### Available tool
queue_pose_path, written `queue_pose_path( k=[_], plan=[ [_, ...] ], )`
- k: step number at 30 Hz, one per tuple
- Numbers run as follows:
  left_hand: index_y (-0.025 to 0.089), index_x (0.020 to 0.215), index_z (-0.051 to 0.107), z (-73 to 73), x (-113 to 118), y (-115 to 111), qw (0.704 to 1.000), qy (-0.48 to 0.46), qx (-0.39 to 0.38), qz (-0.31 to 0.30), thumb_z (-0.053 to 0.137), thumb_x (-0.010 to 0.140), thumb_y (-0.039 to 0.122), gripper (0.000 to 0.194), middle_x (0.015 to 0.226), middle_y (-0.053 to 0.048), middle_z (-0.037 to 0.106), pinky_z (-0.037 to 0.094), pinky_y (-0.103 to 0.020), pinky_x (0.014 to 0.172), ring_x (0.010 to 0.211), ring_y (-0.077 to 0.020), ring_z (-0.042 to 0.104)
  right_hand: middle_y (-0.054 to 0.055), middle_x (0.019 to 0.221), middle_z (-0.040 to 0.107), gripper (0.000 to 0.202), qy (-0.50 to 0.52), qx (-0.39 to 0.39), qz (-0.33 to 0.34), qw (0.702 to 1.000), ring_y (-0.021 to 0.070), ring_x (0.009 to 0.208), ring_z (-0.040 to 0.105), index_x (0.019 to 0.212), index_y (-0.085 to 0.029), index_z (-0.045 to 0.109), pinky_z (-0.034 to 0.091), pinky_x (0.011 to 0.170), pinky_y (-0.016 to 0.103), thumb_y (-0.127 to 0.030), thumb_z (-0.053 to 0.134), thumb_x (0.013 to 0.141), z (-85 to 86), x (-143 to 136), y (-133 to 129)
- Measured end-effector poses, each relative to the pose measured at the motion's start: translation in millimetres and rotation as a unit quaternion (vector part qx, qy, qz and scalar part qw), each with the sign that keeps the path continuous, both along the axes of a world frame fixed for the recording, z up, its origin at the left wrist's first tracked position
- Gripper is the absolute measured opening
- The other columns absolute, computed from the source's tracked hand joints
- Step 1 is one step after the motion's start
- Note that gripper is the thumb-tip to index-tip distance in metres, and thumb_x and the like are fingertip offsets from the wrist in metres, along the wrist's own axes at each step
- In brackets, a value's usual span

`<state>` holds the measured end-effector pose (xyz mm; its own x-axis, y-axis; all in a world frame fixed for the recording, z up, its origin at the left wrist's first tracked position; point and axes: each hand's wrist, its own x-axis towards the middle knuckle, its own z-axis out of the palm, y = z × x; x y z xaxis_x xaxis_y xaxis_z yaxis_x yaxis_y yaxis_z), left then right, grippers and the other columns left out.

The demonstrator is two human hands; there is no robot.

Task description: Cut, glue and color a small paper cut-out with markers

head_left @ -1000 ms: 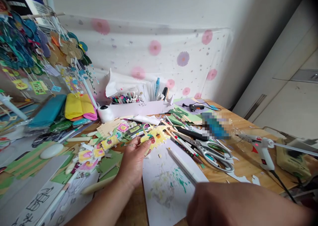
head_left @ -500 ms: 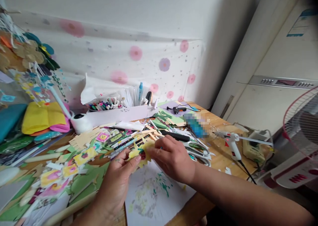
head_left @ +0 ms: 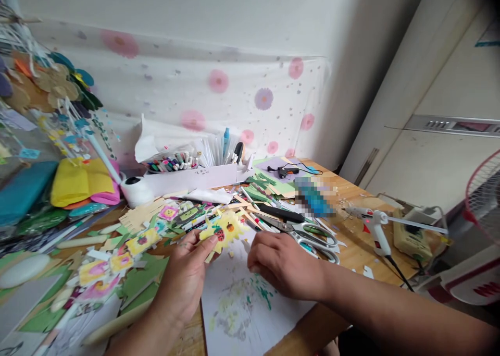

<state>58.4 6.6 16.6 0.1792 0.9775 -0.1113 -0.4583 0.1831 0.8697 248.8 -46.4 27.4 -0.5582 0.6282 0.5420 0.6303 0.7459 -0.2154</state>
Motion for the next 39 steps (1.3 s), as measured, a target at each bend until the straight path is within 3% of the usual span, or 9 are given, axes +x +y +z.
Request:
queue_pose_path(
  k=[6,11,15,18,24,31,34,36,39],
  plan=[
    [0.019,0.087,0.066,-5.0,-3.1,1.9,1.0,0.015,0.001,0.009,0.089,0.057,0.03,0.039,0.082,0.003,0.071,0.053,-0.022,0.064,0.077,-0.0132,0.064,-0.001,0.064,0.055,0.016,0.109,-0.206,-0.076,0.97,0.0126,0.053,0.047,0.081,-0.02,0.048,0.035,0.052,0.024,-0.025,0.042,0.095,-4.5,11.9,-4.2],
    [0.019,0.092,0.068,-3.6,-1.6,-3.6,1.0,0.012,0.013,-0.017,0.088,0.059,0.031,0.04,0.092,-0.001,0.073,0.053,-0.023,0.069,0.085,-0.0147,0.065,0.0,0.068,0.052,0.026,0.242,-0.238,-0.126,0.932,0.0134,0.061,0.045,0.078,-0.019,0.05,0.037,0.056,0.026,-0.04,0.051,0.093,-4.2,11.5,1.8],
    [0.019,0.095,0.068,2.2,1.1,-8.7,0.998,0.004,0.023,-0.052,0.085,0.063,0.028,0.038,0.098,-0.003,0.073,0.054,-0.024,0.074,0.089,-0.0163,0.066,0.0,0.079,0.052,0.037,0.378,-0.349,-0.096,0.852,0.0121,0.063,0.046,0.096,-0.016,0.058,0.037,0.055,0.024,-0.05,0.063,0.084,-0.8,4.0,7.6],
    [0.019,0.094,0.068,3.8,1.7,-9.9,0.997,-0.005,0.03,-0.07,0.085,0.065,0.027,0.034,0.094,-0.002,0.074,0.053,-0.025,0.077,0.088,-0.0159,0.066,-0.004,0.07,0.05,0.043,0.437,-0.448,-0.055,0.778,0.0092,0.058,0.042,0.083,-0.016,0.059,0.035,0.053,0.023,-0.053,0.076,0.071,0.7,-3.3,10.0],
    [0.018,0.094,0.069,0.6,0.6,-7.1,0.997,-0.01,0.027,-0.078,0.084,0.064,0.026,0.034,0.092,-0.004,0.074,0.053,-0.028,0.08,0.087,-0.018,0.067,-0.007,0.053,0.047,0.046,0.448,-0.493,-0.068,0.743,0.0073,0.048,0.042,0.06,-0.016,0.053,0.034,0.049,0.022,-0.051,0.084,0.059,-0.2,-7.3,10.3],
    [0.02,0.087,0.066,-2.3,-5.0,0.3,0.999,-0.01,0.019,-0.026,0.084,0.064,0.025,0.03,0.089,0.0,0.072,0.051,-0.025,0.072,0.084,-0.0148,0.065,-0.006,0.051,0.053,0.042,0.443,-0.496,-0.088,0.742,0.0066,0.049,0.042,0.061,-0.014,0.062,0.033,0.05,0.022,-0.044,0.089,0.053,1.0,4.0,6.7],
    [0.021,0.084,0.064,-3.4,-6.9,2.7,1.0,-0.01,0.018,0.0,0.084,0.065,0.025,0.028,0.086,0.003,0.07,0.051,-0.025,0.072,0.083,-0.013,0.064,-0.004,0.055,0.057,0.04,0.389,-0.48,-0.071,0.783,0.0075,0.052,0.046,0.06,-0.013,0.063,0.036,0.052,0.022,-0.044,0.088,0.058,5.7,12.2,4.0],
    [0.021,0.086,0.064,-4.5,-7.3,4.1,1.0,-0.007,0.019,0.013,0.084,0.065,0.026,0.029,0.09,0.003,0.07,0.051,-0.024,0.072,0.085,-0.0126,0.063,-0.001,0.061,0.061,0.036,0.296,-0.469,-0.014,0.832,0.01,0.056,0.053,0.062,-0.014,0.066,0.042,0.054,0.023,-0.045,0.082,0.068,12.6,17.0,-2.7],
    [0.021,0.09,0.065,-6.7,-7.0,7.1,0.999,0.001,0.018,0.034,0.083,0.066,0.028,0.031,0.095,0.002,0.07,0.05,-0.023,0.072,0.088,-0.0124,0.063,0.002,0.065,0.067,0.03,0.104,-0.423,0.16,0.886,0.012,0.062,0.062,0.065,-0.018,0.067,0.049,0.058,0.022,-0.037,0.066,0.088,30.2,18.9,-23.7]
  ],
)
